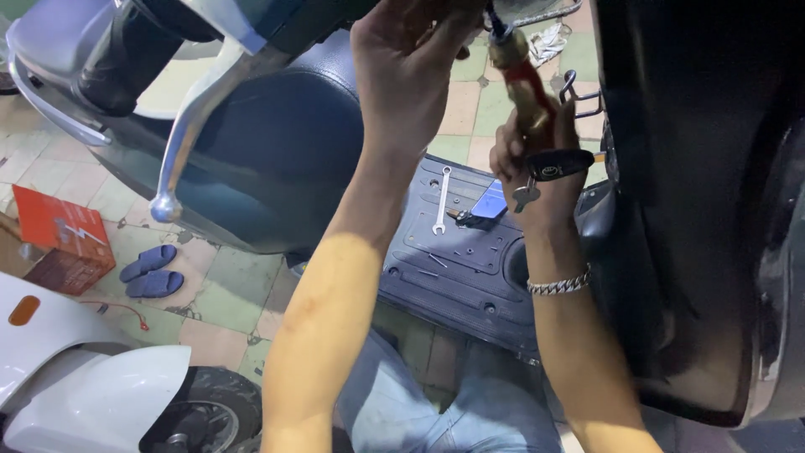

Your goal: Using a screwdriver to remove screws and detaching the front headlight panel of a scooter.

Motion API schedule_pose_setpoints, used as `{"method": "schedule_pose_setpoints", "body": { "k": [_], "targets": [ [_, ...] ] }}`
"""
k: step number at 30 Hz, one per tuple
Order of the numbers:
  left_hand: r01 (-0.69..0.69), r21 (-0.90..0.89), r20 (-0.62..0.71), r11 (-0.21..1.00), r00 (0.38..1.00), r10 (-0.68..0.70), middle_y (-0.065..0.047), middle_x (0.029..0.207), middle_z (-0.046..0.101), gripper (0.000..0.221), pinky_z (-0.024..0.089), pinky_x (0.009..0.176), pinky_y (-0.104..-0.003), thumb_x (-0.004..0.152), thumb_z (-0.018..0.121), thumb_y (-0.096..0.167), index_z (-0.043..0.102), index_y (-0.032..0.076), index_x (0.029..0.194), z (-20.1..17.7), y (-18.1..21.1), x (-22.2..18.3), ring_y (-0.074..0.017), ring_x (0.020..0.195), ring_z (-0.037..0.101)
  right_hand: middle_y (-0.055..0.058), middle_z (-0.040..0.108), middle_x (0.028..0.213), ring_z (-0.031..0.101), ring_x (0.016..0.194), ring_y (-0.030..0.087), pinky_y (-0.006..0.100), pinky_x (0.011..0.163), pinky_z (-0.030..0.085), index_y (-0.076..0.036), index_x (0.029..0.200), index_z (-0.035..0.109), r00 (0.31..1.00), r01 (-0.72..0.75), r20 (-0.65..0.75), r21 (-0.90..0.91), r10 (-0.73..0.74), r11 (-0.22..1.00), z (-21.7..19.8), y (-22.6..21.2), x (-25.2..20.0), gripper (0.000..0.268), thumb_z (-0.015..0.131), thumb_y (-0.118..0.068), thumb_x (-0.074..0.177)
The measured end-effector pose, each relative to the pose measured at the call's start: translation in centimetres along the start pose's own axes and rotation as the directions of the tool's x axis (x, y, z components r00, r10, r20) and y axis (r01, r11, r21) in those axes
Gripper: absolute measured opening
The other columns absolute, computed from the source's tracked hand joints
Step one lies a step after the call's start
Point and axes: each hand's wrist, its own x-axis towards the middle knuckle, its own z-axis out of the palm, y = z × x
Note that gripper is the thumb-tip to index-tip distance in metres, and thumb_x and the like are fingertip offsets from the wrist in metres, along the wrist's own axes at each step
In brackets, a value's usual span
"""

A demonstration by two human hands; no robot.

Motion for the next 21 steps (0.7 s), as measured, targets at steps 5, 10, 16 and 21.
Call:
{"method": "schedule_pose_setpoints", "body": {
  "k": [5,10,16,21],
  "targets": [
    [0.015,0.057,-0.088,0.998,0.996,-0.010,-0.003,0.107,0.077,0.016,0.067,0.089,-0.031,0.097,0.076,0.007,0.073,0.013,0.111,-0.1,-0.1,0.0,-0.0189,0.099,0.077,0.003,0.049,0.072,0.041,0.052,0.013,0.025,0.047,0.032,-0.010,0.115,0.065,0.998,0.062,-0.018,0.002,-0.062,0.998,-0.6,0.2,0.4,0.040,0.056,-0.047,0.103],
    [0.060,0.149,-0.125,0.987,0.991,-0.041,-0.005,0.101,0.078,0.012,0.065,0.078,-0.030,0.096,0.075,0.014,0.074,0.012,0.108,0.2,1.1,0.3,-0.0180,0.089,0.077,0.005,0.051,0.072,0.044,0.052,0.014,0.027,0.050,0.035,-0.005,0.113,0.061,0.997,0.040,-0.072,-0.019,-0.041,0.999,-0.3,0.0,0.6,0.044,0.060,-0.047,0.099],
    [0.157,0.276,-0.149,0.948,0.982,-0.119,-0.012,0.094,0.079,0.020,0.061,0.074,-0.031,0.092,0.073,0.024,0.074,0.006,0.102,0.2,2.0,0.5,-0.0200,0.082,0.076,0.002,0.046,0.070,0.037,0.050,0.013,0.026,0.046,0.030,-0.010,0.104,0.062,1.000,0.027,0.003,0.007,-0.027,1.000,-0.4,0.0,0.8,0.041,0.053,-0.050,0.102],
    [0.147,0.121,-0.145,0.982,0.981,-0.129,-0.004,0.104,0.080,0.015,0.062,0.079,-0.030,0.095,0.077,0.014,0.077,0.010,0.109,0.1,1.4,0.4,-0.0127,0.092,0.074,0.004,0.044,0.070,0.038,0.050,0.014,0.027,0.045,0.031,-0.009,0.114,0.063,1.000,0.026,0.002,0.031,-0.026,0.999,-1.1,0.0,1.1,0.043,0.055,-0.050,0.102]
  ]
}}
